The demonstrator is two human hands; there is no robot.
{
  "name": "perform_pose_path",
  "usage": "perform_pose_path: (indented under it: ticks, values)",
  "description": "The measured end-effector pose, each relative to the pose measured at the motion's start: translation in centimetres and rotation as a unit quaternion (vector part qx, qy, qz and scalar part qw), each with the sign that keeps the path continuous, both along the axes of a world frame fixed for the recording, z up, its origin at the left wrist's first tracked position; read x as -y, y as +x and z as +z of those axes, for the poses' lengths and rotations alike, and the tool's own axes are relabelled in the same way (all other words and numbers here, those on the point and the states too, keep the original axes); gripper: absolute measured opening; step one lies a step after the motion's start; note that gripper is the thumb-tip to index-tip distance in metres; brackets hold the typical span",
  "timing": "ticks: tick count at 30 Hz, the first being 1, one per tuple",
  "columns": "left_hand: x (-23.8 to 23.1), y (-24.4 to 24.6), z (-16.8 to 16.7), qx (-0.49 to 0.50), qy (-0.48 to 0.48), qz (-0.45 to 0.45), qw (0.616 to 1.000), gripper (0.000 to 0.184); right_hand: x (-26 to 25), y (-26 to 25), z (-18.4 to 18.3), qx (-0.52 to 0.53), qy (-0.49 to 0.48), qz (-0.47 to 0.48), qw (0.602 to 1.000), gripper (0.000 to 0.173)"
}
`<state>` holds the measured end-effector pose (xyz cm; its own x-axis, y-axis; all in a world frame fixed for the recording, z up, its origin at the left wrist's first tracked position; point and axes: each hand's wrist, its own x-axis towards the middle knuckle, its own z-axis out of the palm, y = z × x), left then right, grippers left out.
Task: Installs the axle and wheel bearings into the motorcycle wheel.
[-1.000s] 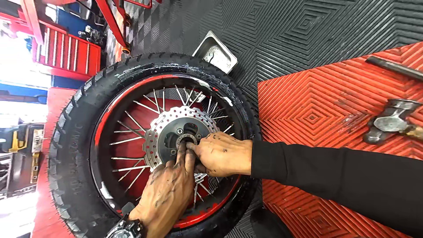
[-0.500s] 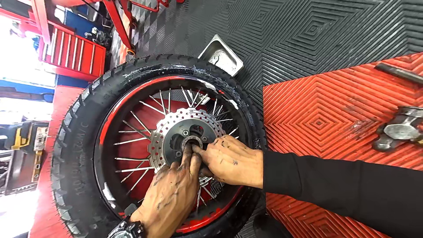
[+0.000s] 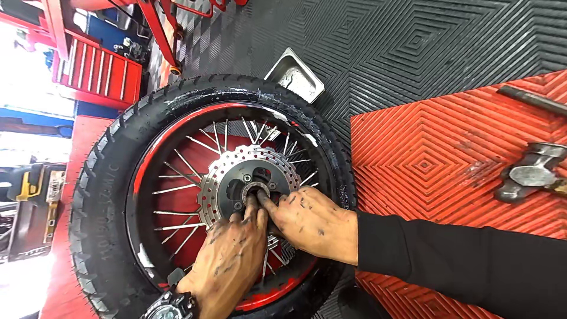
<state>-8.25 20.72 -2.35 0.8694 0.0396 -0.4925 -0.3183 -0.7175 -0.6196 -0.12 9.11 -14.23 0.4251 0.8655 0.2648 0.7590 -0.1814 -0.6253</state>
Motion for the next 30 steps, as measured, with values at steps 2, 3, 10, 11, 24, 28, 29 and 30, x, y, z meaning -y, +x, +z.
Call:
perform_pose_path:
  ticks: [2, 3, 10, 11, 24, 28, 29, 30]
  values:
    - [-0.1, -0.2, 0.1, 0.003, -0.010, -0.010, 1.000, 0.033, -0.1, 0.3, 0.1, -0.005, 0.004, 0.004, 1.000, 0.037]
    - [-0.3, -0.4, 0.1, 0.007, -0.021, -0.014, 1.000, 0.034, -0.1, 0.5, 0.2, -0.006, 0.004, 0.008, 1.000, 0.037]
    - [-1.6, -0.3, 0.6, 0.045, -0.132, 0.000, 0.990, 0.029, 0.7, 2.7, 1.4, -0.001, -0.028, 0.051, 0.998, 0.032]
    - [-1.7, -0.1, 0.6, 0.047, -0.142, 0.004, 0.989, 0.028, 0.7, 3.0, 1.6, 0.007, -0.028, 0.054, 0.998, 0.028]
    - [-0.3, 0.6, 1.5, -0.009, -0.071, 0.030, 0.997, 0.030, 0.9, 4.1, 1.5, 0.012, -0.028, 0.072, 0.997, 0.023]
    - [-1.5, 2.1, 2.5, -0.057, -0.066, 0.012, 0.996, 0.024, 0.8, 4.4, 1.6, 0.026, -0.004, 0.081, 0.996, 0.017]
    - [-2.0, 2.4, 2.7, -0.071, -0.075, 0.010, 0.995, 0.021, 1.0, 4.6, 1.4, 0.027, 0.014, 0.082, 0.996, 0.016]
    - [-2.4, 2.7, 3.0, -0.086, -0.080, 0.010, 0.993, 0.019, 1.4, 4.7, 1.1, 0.024, 0.042, 0.075, 0.996, 0.018]
